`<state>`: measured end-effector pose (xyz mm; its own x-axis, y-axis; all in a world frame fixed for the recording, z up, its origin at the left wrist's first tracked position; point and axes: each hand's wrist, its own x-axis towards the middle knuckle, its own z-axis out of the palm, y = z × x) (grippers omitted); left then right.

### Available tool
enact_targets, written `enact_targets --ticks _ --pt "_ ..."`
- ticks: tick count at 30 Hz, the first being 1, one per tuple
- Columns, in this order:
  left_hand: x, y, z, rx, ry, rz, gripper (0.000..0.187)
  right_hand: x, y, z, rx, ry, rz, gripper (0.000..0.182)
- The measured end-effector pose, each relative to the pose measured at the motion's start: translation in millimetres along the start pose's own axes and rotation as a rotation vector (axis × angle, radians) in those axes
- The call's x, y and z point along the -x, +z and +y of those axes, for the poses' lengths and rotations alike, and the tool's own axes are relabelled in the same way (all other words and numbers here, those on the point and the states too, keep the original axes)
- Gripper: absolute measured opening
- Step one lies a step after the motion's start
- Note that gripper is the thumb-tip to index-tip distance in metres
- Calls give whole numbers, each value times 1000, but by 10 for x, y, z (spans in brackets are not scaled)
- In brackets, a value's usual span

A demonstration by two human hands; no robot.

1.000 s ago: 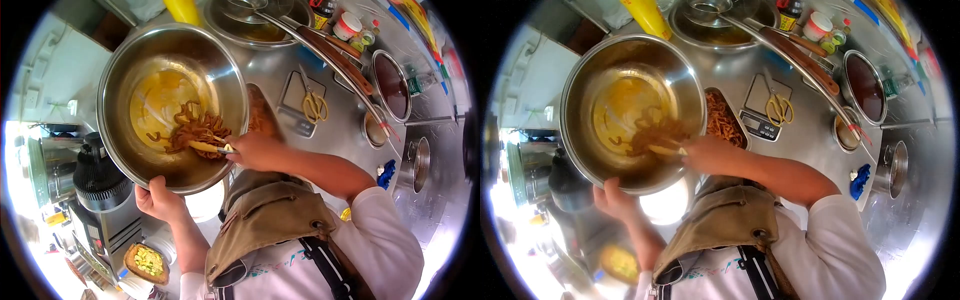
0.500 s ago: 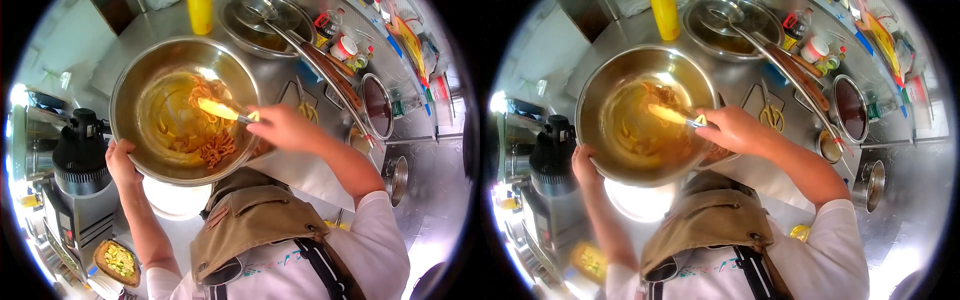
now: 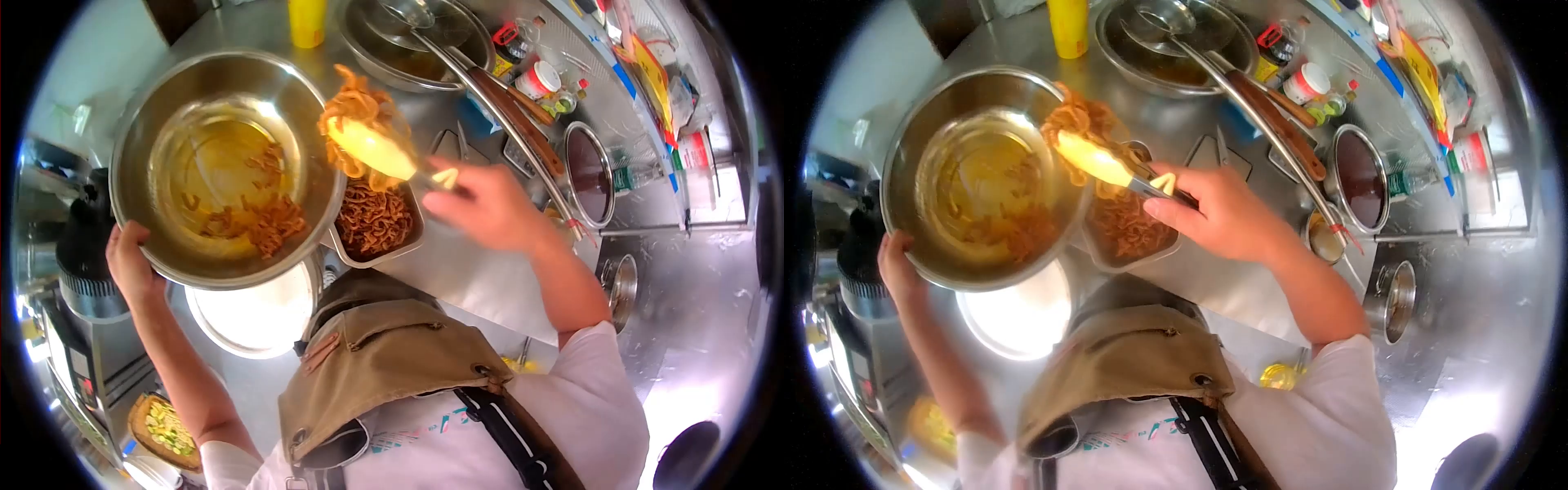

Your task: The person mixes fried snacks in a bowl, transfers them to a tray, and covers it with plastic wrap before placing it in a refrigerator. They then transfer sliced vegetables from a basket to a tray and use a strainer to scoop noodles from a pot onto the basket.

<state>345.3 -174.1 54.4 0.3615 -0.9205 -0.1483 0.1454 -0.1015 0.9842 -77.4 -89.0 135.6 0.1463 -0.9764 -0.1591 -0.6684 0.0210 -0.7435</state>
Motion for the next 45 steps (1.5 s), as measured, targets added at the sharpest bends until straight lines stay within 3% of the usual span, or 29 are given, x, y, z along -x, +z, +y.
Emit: enact_targets --ticks 3,9,12,17,24,27,30,33,36,42,45 --pt "-18 -186 -41 -4 7 34 13 119 194 301 3 23 27 45" --pt "-52 -269 -53 50 8 82 7 273 902 608 -42 332 22 47" --pt "-11 -252 -59 58 3 75 9 196 1209 1049 -21 333 -25 49" --pt "245 -63 -19 -26 15 177 11 15 1094 1399 254 215 -29 56" --pt "290 -252 107 -49 68 225 21 6 604 1026 522 193 -188 70" --pt "347 -419 103 -31 75 220 22 92 458 801 515 240 -196 68" --pt "453 -403 133 -45 91 244 22 13 433 727 537 120 -119 58" --pt "559 -332 173 -52 89 287 22 -274 407 508 598 145 -176 44" --pt "625 -298 188 -73 111 311 23 -727 517 704 623 125 -221 33" --pt "727 -358 154 -77 118 324 24 -1074 572 872 630 166 -474 30" --pt "721 -467 90 -98 98 325 25 -1227 708 985 569 251 -476 32"
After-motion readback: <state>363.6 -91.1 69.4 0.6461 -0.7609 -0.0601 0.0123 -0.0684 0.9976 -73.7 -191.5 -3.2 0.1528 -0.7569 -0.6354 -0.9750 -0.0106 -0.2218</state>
